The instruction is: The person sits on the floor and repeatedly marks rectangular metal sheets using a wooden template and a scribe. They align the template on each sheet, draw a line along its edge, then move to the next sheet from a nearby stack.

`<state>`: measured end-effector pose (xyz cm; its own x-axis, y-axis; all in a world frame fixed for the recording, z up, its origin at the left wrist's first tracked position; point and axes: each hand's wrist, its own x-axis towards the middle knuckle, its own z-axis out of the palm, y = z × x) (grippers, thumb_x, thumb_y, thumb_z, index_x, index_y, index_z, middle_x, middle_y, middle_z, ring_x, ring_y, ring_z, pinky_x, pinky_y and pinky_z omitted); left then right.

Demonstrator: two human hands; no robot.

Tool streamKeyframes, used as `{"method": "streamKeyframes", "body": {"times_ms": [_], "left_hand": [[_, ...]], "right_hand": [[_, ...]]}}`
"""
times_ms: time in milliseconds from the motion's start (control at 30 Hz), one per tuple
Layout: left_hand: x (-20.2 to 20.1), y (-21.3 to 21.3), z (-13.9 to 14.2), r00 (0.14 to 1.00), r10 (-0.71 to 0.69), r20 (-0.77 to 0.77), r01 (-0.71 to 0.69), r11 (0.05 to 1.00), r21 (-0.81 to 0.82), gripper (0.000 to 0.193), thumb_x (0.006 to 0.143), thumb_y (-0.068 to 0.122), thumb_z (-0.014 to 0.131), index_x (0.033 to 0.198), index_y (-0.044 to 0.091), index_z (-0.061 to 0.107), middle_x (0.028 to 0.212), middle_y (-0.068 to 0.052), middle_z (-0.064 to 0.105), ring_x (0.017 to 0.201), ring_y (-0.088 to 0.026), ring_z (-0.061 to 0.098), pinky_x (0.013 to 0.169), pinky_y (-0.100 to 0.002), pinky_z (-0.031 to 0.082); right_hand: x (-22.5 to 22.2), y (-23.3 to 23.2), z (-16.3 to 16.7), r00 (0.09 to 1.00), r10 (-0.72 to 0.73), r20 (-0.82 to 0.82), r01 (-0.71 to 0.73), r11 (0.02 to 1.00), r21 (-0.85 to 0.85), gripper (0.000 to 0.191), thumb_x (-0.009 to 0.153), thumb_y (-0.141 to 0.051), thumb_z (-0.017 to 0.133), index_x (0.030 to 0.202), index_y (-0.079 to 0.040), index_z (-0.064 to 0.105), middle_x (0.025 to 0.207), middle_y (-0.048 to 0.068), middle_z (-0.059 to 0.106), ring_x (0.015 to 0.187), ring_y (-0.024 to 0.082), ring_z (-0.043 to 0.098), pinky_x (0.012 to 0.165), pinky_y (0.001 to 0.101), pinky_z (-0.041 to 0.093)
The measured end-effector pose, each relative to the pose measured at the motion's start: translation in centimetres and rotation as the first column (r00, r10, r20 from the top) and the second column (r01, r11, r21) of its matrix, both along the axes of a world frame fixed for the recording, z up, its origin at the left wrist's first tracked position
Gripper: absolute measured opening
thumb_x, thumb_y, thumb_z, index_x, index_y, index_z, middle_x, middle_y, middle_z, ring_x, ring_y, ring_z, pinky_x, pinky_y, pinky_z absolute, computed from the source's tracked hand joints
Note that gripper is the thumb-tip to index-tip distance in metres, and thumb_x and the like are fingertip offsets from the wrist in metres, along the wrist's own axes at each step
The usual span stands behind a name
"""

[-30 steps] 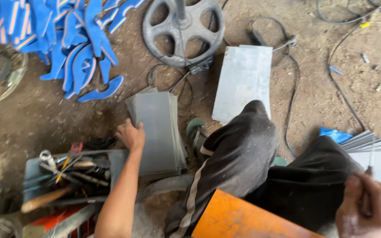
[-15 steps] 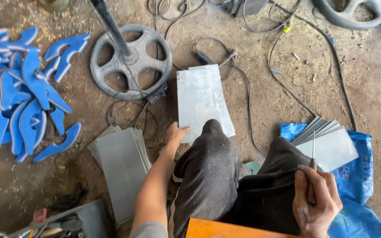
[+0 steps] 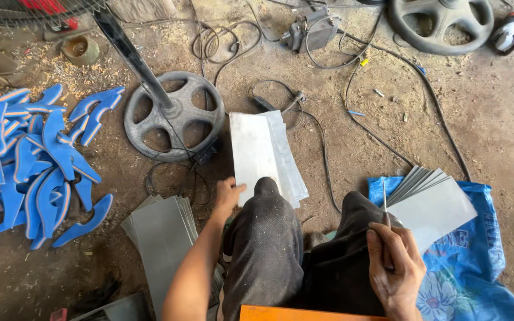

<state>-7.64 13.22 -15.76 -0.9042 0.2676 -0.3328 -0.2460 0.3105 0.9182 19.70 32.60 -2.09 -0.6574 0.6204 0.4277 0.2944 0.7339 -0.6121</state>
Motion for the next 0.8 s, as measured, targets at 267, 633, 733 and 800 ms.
{"method": "streamKeyframes", "body": {"times_ms": [267,633,733,800], "left_hand": [[2.4,-5.7,13.1,0.606,-0.404,-0.685,0.011,0.865,-0.501,0.016,0.092,0.007,0.061,0.100,-0.007,0.064,0.106,-0.019,0.059,0.090,-0.032,0.066,0.075,-0.045,0.057],[21.7,-10.8,16.6,0.532,-0.679,-0.505,-0.003,0.596,-0.803,0.013,0.084,0.008,0.062,0.087,-0.001,0.071,0.122,-0.016,0.061,0.103,-0.027,0.063,0.077,-0.038,0.064],[26.2,-7.1,15.3,0.279,-0.716,-0.640,-0.112,0.638,-0.762,0.010,0.083,0.010,0.065,0.079,0.003,0.071,0.113,-0.018,0.068,0.098,-0.028,0.063,0.068,-0.037,0.062],[27.6,-4.7,14.8,0.167,-0.726,-0.667,-0.044,0.671,-0.741,0.015,0.091,0.014,0.072,0.079,0.007,0.066,0.116,-0.017,0.070,0.098,-0.027,0.061,0.066,-0.036,0.057]], "right_hand": [[0.7,1.0,0.0,0.995,0.021,-0.098,-0.018,0.999,0.028,0.013,0.098,-0.007,0.074,0.111,-0.008,0.071,0.097,0.008,0.066,0.070,0.016,0.057,0.064,0.0298,0.045],[-0.1,-2.8,3.7,0.973,0.114,-0.203,-0.221,0.724,-0.653,0.023,0.100,-0.020,0.064,0.117,-0.004,0.068,0.092,0.007,0.071,0.080,0.012,0.066,0.072,0.0280,0.054],[-0.8,-5.8,5.3,0.986,0.046,-0.161,-0.163,0.476,-0.864,0.033,0.093,-0.016,0.067,0.122,-0.005,0.057,0.101,0.010,0.074,0.084,0.014,0.066,0.073,0.0296,0.056],[-1.0,-6.0,5.8,0.978,-0.023,-0.207,-0.181,0.392,-0.902,0.033,0.090,-0.009,0.070,0.118,-0.004,0.054,0.106,0.011,0.073,0.087,0.014,0.064,0.075,0.0298,0.055]]}}
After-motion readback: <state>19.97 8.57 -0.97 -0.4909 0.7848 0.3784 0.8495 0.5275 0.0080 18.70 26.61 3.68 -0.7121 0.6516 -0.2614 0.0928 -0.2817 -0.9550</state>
